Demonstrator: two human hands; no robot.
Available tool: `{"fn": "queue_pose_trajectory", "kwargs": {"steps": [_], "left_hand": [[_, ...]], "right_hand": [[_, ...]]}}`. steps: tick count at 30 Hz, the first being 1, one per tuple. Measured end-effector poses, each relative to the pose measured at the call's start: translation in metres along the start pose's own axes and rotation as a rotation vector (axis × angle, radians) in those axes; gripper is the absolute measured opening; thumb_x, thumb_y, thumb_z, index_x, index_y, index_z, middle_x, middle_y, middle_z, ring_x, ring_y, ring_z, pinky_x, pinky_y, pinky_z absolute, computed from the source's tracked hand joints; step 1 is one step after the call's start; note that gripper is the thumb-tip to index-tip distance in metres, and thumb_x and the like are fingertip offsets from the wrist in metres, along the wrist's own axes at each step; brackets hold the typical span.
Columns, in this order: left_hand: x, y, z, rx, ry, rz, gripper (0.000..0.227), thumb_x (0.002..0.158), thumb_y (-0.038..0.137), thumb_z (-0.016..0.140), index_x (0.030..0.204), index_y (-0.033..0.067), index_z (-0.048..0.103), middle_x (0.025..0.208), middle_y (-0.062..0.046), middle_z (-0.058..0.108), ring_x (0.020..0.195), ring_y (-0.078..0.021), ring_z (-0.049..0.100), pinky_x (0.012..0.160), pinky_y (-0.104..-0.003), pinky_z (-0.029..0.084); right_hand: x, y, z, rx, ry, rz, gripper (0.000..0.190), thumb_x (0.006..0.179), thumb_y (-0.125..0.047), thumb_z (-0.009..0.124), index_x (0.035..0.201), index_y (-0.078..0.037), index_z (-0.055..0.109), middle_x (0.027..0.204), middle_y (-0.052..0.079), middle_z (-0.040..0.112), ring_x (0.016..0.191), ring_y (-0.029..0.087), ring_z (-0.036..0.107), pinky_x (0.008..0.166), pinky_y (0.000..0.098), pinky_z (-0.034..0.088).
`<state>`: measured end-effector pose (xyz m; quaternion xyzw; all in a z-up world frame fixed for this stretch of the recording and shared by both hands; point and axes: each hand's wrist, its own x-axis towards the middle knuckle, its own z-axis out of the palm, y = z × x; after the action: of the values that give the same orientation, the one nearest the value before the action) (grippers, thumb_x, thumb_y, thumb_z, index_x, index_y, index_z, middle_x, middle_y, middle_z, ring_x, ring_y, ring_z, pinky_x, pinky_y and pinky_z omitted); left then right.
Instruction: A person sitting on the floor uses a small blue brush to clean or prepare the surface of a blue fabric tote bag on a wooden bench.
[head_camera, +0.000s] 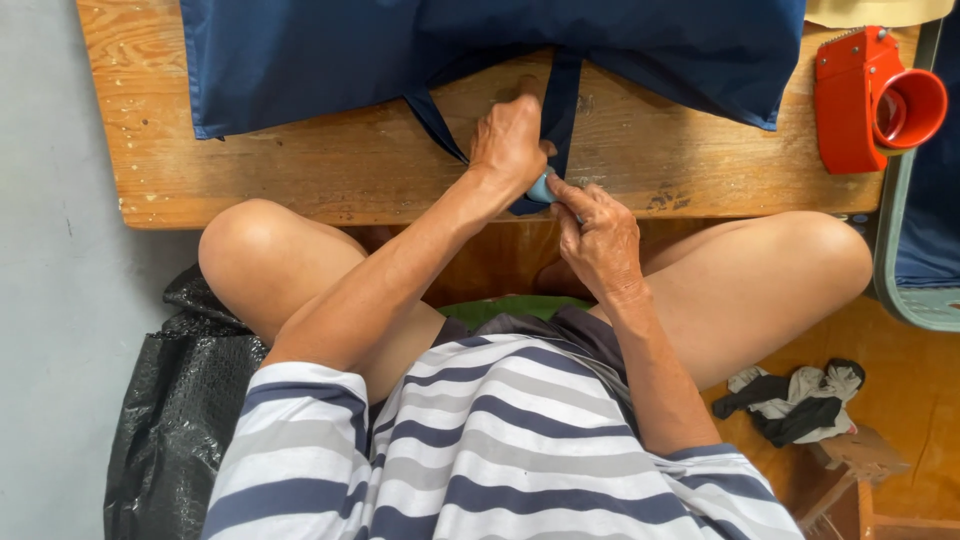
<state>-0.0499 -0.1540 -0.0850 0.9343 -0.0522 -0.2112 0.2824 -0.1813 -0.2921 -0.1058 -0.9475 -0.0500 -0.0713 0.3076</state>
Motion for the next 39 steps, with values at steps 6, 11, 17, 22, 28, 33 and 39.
{"fn": "queue_pose_trajectory", "kwargs": {"steps": [6, 11, 17, 22, 28, 33, 39], "left_hand": [[0.025, -0.004, 0.013, -0.021, 0.082, 0.103, 0.038, 0.078, 0.011, 0.067, 0.112, -0.0002, 0.054, 0.089, -0.018, 0.069, 0.073, -0.0437, 0.07, 0.06, -0.052, 0.057], [0.063, -0.032, 0.016, -0.373, 0.169, 0.358, 0.036, 0.079, 0.013, 0.073, 0.112, 0.0033, 0.061, 0.07, 0.0, 0.072, 0.073, -0.0236, 0.074, 0.066, -0.04, 0.055], [0.064, -0.03, 0.008, -0.428, 0.107, 0.26, 0.023, 0.083, 0.019, 0.071, 0.103, 0.007, 0.071, 0.069, 0.003, 0.074, 0.075, -0.017, 0.075, 0.069, -0.034, 0.056], [0.065, -0.032, 0.008, -0.441, 0.173, 0.279, 0.02, 0.086, 0.021, 0.063, 0.1, 0.0103, 0.072, 0.076, 0.001, 0.077, 0.081, -0.0208, 0.076, 0.076, -0.036, 0.056], [0.055, -0.028, 0.013, -0.466, 0.258, 0.289, 0.011, 0.087, 0.024, 0.067, 0.091, 0.0141, 0.068, 0.068, 0.002, 0.072, 0.073, -0.0219, 0.073, 0.067, -0.037, 0.053], [-0.017, -0.004, -0.029, 0.314, 0.123, 0.199, 0.024, 0.089, -0.007, 0.057, 0.109, 0.0065, 0.057, 0.075, -0.016, 0.072, 0.067, -0.0423, 0.072, 0.052, -0.054, 0.057], [-0.051, -0.047, -0.012, 0.047, 0.07, -0.03, 0.032, 0.101, 0.032, 0.055, 0.095, 0.0042, 0.067, 0.079, -0.023, 0.072, 0.08, -0.0477, 0.075, 0.064, -0.057, 0.061]], "right_hand": [[0.025, -0.006, -0.005, -0.118, -0.069, 0.005, 0.028, 0.097, -0.013, 0.064, 0.121, -0.018, 0.077, 0.076, 0.003, 0.054, 0.067, 0.026, 0.058, 0.051, 0.0432, 0.049], [0.05, -0.006, -0.002, -0.106, -0.034, 0.017, 0.033, 0.097, -0.012, 0.063, 0.126, -0.022, 0.076, 0.079, 0.006, 0.06, 0.072, 0.029, 0.06, 0.056, 0.0443, 0.048], [0.056, -0.012, -0.005, 0.039, -0.176, 0.117, 0.034, 0.092, -0.016, 0.063, 0.123, -0.02, 0.076, 0.097, 0.011, 0.074, 0.089, 0.035, 0.068, 0.071, 0.0448, 0.05], [0.048, -0.014, 0.016, -0.048, 0.029, 0.062, 0.035, 0.096, -0.014, 0.065, 0.129, -0.022, 0.073, 0.081, 0.012, 0.063, 0.074, 0.036, 0.063, 0.056, 0.0502, 0.047], [0.03, -0.018, 0.02, 0.145, -0.018, 0.009, 0.03, 0.093, -0.005, 0.067, 0.121, -0.014, 0.076, 0.086, 0.01, 0.073, 0.073, 0.028, 0.067, 0.069, 0.0378, 0.054], [0.023, -0.013, 0.027, 0.058, 0.049, -0.03, 0.021, 0.094, -0.006, 0.068, 0.113, -0.012, 0.076, 0.081, 0.009, 0.065, 0.071, 0.03, 0.063, 0.063, 0.0432, 0.05], [0.023, -0.001, 0.029, 0.18, 0.044, 0.0, 0.031, 0.096, -0.011, 0.072, 0.124, -0.023, 0.076, 0.078, 0.009, 0.061, 0.079, 0.033, 0.069, 0.069, 0.0422, 0.057]]}}
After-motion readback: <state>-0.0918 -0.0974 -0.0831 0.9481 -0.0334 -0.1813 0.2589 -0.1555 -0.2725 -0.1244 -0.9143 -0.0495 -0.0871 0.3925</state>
